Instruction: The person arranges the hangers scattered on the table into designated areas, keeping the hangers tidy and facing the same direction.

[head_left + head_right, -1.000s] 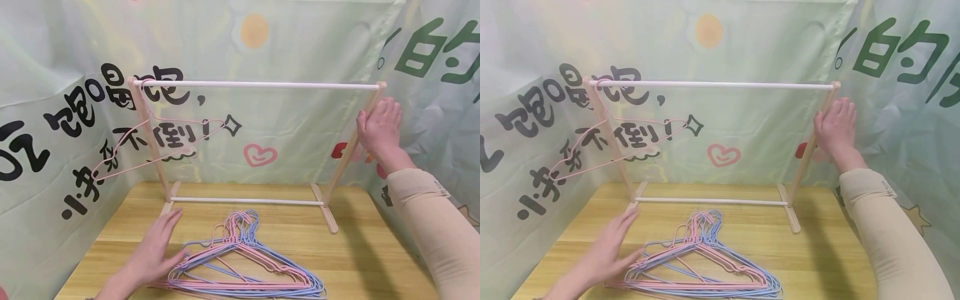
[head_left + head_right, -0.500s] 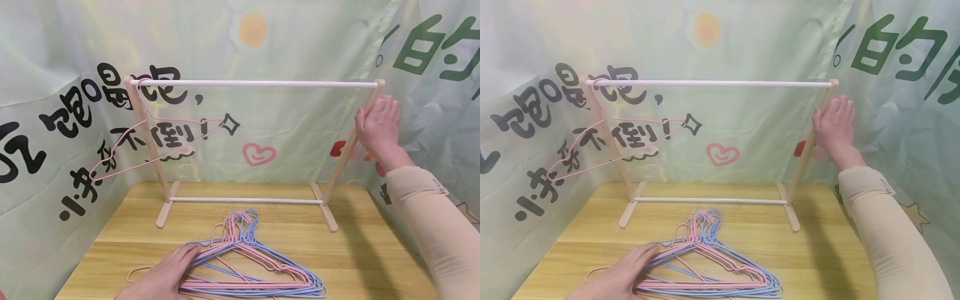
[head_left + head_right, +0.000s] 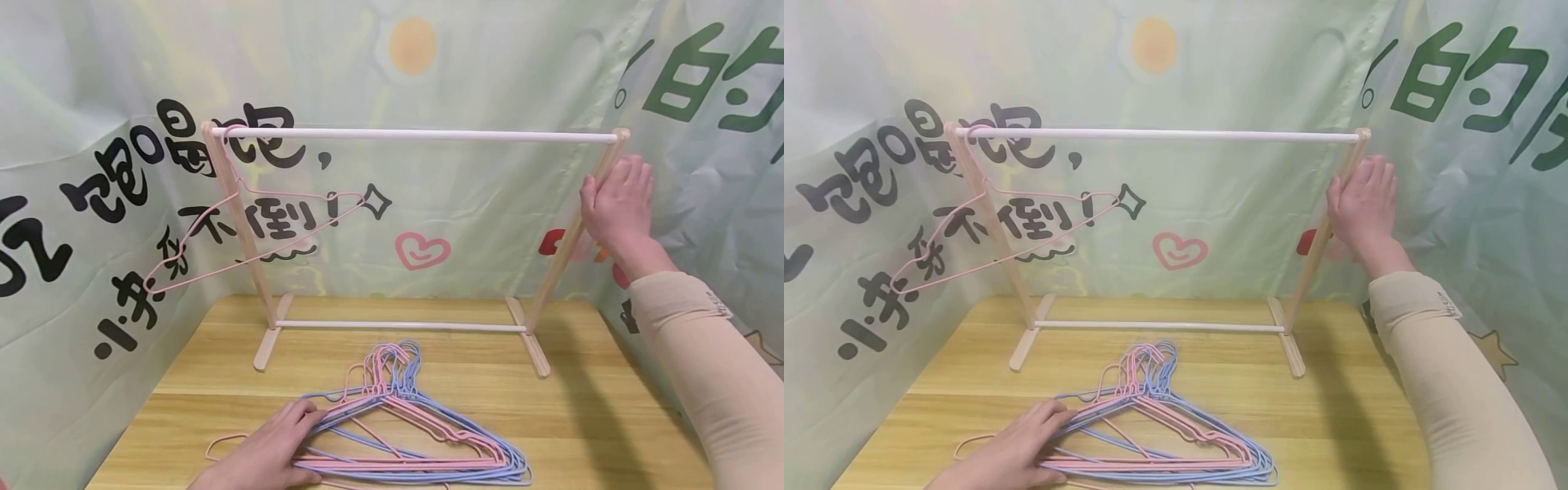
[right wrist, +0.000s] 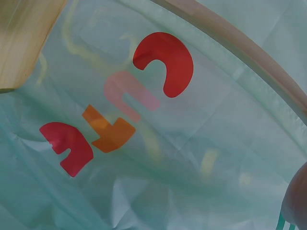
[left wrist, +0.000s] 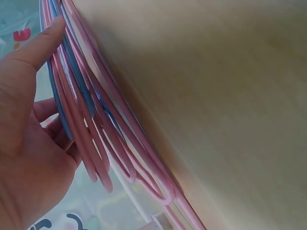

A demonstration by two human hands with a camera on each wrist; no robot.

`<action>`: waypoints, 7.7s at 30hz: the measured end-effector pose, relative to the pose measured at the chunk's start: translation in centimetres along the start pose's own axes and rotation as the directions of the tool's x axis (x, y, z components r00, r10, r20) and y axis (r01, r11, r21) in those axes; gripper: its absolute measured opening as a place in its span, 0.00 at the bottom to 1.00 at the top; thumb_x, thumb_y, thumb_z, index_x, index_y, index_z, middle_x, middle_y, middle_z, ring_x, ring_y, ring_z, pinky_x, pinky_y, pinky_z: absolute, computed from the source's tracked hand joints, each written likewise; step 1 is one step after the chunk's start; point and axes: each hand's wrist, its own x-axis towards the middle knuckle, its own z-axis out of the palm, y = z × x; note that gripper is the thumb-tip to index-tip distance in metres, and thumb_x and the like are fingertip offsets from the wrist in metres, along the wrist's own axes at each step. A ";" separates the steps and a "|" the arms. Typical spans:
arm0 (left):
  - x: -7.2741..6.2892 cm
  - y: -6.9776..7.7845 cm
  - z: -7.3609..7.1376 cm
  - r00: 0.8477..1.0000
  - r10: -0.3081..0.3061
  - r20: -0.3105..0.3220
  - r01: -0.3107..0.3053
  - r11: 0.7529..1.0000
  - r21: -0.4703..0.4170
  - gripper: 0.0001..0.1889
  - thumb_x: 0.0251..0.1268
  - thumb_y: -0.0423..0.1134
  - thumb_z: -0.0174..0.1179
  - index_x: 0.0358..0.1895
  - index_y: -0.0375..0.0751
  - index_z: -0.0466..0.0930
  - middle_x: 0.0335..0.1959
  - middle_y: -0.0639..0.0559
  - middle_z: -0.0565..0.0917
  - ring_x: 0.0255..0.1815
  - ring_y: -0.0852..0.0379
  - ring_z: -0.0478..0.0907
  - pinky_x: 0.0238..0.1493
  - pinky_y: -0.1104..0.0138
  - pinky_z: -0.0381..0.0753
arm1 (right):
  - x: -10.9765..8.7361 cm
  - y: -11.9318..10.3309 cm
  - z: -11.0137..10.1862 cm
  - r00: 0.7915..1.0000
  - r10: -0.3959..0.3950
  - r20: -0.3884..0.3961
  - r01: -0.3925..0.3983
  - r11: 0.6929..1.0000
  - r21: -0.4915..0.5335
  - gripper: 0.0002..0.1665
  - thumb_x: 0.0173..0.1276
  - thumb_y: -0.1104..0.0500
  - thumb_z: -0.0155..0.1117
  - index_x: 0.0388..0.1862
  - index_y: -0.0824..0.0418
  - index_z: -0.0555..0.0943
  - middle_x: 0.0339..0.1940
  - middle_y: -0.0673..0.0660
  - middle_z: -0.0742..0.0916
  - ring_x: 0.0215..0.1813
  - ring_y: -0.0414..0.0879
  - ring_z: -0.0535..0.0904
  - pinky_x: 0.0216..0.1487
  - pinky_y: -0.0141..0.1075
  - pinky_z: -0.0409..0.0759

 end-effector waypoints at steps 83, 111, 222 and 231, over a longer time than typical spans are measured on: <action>0.3 -0.3 -9.6 0.844 0.183 -0.504 0.014 0.932 0.361 0.43 0.27 0.39 0.88 0.58 0.35 0.82 0.53 0.46 0.83 0.51 0.47 0.80 0.47 0.53 0.85 | 0.0 -0.2 -0.3 1.000 0.025 0.012 -0.024 0.997 -0.070 0.26 0.78 0.50 0.42 0.50 0.76 0.63 0.52 0.75 0.67 0.54 0.71 0.60 0.56 0.61 0.59; -4.1 -2.0 -14.3 0.706 0.219 -0.674 0.201 0.850 0.487 0.29 0.73 0.52 0.47 0.61 0.31 0.81 0.50 0.31 0.80 0.41 0.28 0.75 0.37 0.40 0.76 | -0.1 -0.4 -0.3 1.000 0.014 -0.009 -0.014 0.998 -0.062 0.25 0.78 0.50 0.42 0.46 0.76 0.62 0.51 0.76 0.66 0.53 0.72 0.59 0.56 0.62 0.57; 2.9 -2.2 -8.5 0.744 0.137 -0.654 -0.012 0.981 0.192 0.34 0.72 0.56 0.60 0.68 0.31 0.75 0.64 0.38 0.80 0.60 0.39 0.78 0.69 0.58 0.70 | 1.2 -0.3 0.5 0.999 0.039 0.017 -0.039 0.998 -0.048 0.26 0.78 0.50 0.41 0.50 0.76 0.62 0.52 0.74 0.67 0.55 0.70 0.60 0.55 0.60 0.59; 2.3 0.4 -3.6 0.888 0.089 -0.451 -0.057 0.995 0.083 0.45 0.56 0.47 0.76 0.78 0.47 0.66 0.71 0.50 0.75 0.67 0.49 0.75 0.61 0.45 0.78 | 0.5 -0.1 0.4 1.000 0.027 0.002 -0.027 0.999 -0.045 0.25 0.78 0.50 0.41 0.47 0.75 0.63 0.50 0.74 0.67 0.54 0.70 0.60 0.54 0.60 0.58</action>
